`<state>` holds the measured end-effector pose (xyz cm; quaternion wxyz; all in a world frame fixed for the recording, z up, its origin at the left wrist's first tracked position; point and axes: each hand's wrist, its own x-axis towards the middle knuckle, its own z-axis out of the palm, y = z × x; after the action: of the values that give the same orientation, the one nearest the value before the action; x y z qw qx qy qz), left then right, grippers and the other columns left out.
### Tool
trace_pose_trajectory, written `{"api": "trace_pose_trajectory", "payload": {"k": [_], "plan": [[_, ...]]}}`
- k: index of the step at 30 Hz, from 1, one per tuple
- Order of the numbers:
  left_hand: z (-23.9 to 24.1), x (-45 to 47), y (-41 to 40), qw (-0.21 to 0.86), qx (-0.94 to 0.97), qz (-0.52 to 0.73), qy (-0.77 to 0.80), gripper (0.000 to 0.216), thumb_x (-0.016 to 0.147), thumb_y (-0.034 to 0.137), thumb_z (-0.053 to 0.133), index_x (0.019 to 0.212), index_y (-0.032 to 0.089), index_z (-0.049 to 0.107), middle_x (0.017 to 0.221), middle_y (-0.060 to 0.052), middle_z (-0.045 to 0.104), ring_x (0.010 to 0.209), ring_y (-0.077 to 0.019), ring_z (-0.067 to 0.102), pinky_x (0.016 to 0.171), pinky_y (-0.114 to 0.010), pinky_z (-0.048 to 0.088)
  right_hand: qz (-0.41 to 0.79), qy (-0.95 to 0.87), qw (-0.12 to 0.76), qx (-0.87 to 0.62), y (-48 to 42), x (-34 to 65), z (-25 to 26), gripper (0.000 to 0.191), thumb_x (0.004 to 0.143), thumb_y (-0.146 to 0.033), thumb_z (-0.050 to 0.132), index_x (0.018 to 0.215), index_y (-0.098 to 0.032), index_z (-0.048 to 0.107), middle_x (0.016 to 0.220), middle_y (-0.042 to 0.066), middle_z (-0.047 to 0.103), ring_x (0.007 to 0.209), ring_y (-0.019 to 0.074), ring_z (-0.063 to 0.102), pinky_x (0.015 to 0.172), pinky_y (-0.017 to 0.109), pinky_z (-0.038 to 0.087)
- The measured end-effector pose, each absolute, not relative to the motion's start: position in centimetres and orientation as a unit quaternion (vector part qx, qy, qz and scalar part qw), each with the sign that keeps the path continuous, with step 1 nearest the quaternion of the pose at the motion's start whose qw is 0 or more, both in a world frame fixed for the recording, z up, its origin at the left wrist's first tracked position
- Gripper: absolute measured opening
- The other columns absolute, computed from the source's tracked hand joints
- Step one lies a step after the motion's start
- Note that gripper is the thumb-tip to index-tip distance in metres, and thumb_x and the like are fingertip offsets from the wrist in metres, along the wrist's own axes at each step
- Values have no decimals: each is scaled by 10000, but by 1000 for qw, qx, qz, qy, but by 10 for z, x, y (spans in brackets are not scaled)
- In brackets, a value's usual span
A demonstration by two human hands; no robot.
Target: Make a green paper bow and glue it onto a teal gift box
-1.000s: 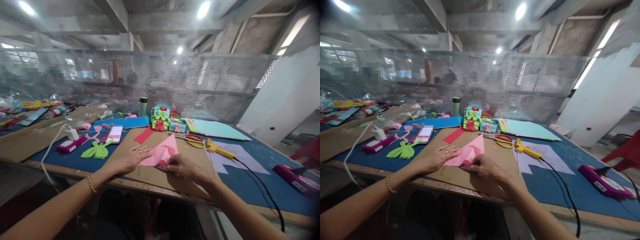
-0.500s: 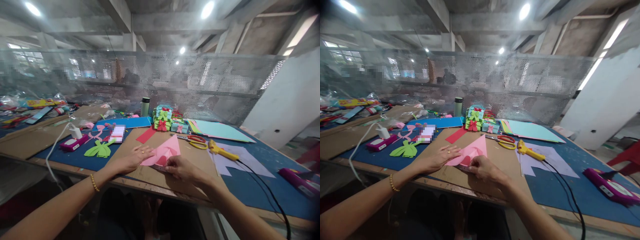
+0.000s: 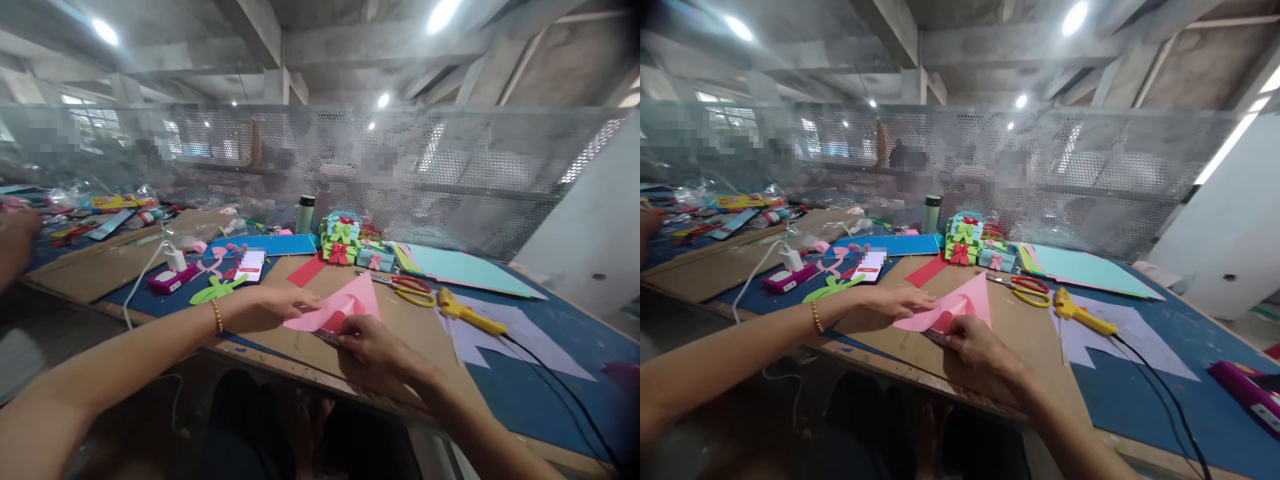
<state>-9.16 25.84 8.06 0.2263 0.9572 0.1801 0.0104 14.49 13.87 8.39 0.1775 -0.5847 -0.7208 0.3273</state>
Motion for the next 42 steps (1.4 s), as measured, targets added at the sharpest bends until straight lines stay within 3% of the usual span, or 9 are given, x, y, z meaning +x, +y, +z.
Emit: {"api": "trace_pose_trajectory", "payload": {"k": [2, 5, 9, 16, 20, 27, 32, 36, 42], "plan": [[86, -90, 266, 189, 967, -14, 171, 581, 873, 227, 568, 1446, 287, 494, 1558, -62, 405, 1424, -285, 374, 1163, -432, 263, 312, -733, 182, -576, 138, 146, 84, 278, 843, -415, 615, 739, -160, 572, 660, -7, 562, 583, 118, 472, 509, 234, 320], [89, -91, 270, 161, 970, -41, 177, 586, 886, 269, 565, 1462, 298, 464, 1597, -48, 333, 1465, -300, 294, 1169, -476, 219, 346, -713, 184, -582, 137, 144, 85, 274, 849, -414, 598, 735, -172, 537, 592, -28, 522, 537, 111, 457, 488, 232, 309], [82, -98, 268, 177, 971, -33, 159, 564, 962, 352, 458, 1517, 309, 364, 1638, -16, 223, 1509, -254, 173, 1190, -416, 190, 386, -686, 176, -592, 139, 139, 88, 301, 844, -427, 609, 697, -193, 490, 508, -65, 450, 458, 92, 397, 462, 233, 289], [69, -102, 275, 173, 969, -43, 169, 532, 991, 302, 386, 1514, 384, 335, 1648, -15, 182, 1502, -260, 206, 1177, -478, 211, 331, -733, 155, -573, 141, 141, 90, 320, 869, -398, 597, 663, -167, 518, 590, -35, 488, 536, 93, 403, 486, 230, 294], [71, -102, 272, 178, 965, -31, 189, 495, 1001, 330, 365, 1485, 434, 370, 1639, 17, 216, 1493, -263, 234, 1175, -499, 214, 372, -707, 160, -580, 140, 140, 90, 290, 895, -384, 586, 708, -184, 490, 530, -59, 465, 476, 84, 403, 444, 214, 289], [72, -103, 269, 158, 974, -24, 161, 582, 952, 359, 492, 1514, 378, 340, 1639, -58, 206, 1495, -307, 214, 1175, -528, 184, 420, -691, 170, -563, 149, 131, 84, 174, 920, -284, 535, 775, -194, 502, 447, -81, 450, 366, 82, 377, 367, 193, 269], [68, -103, 272, 160, 971, -32, 175, 532, 983, 287, 404, 1505, 379, 358, 1645, -39, 196, 1501, -281, 200, 1180, -516, 179, 417, -697, 170, -558, 150, 133, 82, 194, 894, -231, 560, 718, -197, 487, 423, -83, 436, 357, 77, 376, 359, 182, 260], [70, -102, 270, 160, 968, -39, 191, 505, 1007, 330, 343, 1505, 405, 343, 1651, -7, 181, 1509, -261, 174, 1189, -506, 147, 421, -694, 166, -560, 147, 131, 84, 190, 897, -242, 545, 719, -189, 503, 442, -76, 458, 354, 73, 379, 363, 186, 268], [74, -102, 267, 150, 968, -39, 195, 531, 988, 363, 402, 1513, 404, 327, 1650, -14, 182, 1507, -291, 174, 1177, -505, 181, 415, -706, 192, -540, 144, 126, 89, 192, 861, -273, 605, 713, -167, 544, 470, -67, 461, 427, 71, 394, 408, 183, 261]]}}
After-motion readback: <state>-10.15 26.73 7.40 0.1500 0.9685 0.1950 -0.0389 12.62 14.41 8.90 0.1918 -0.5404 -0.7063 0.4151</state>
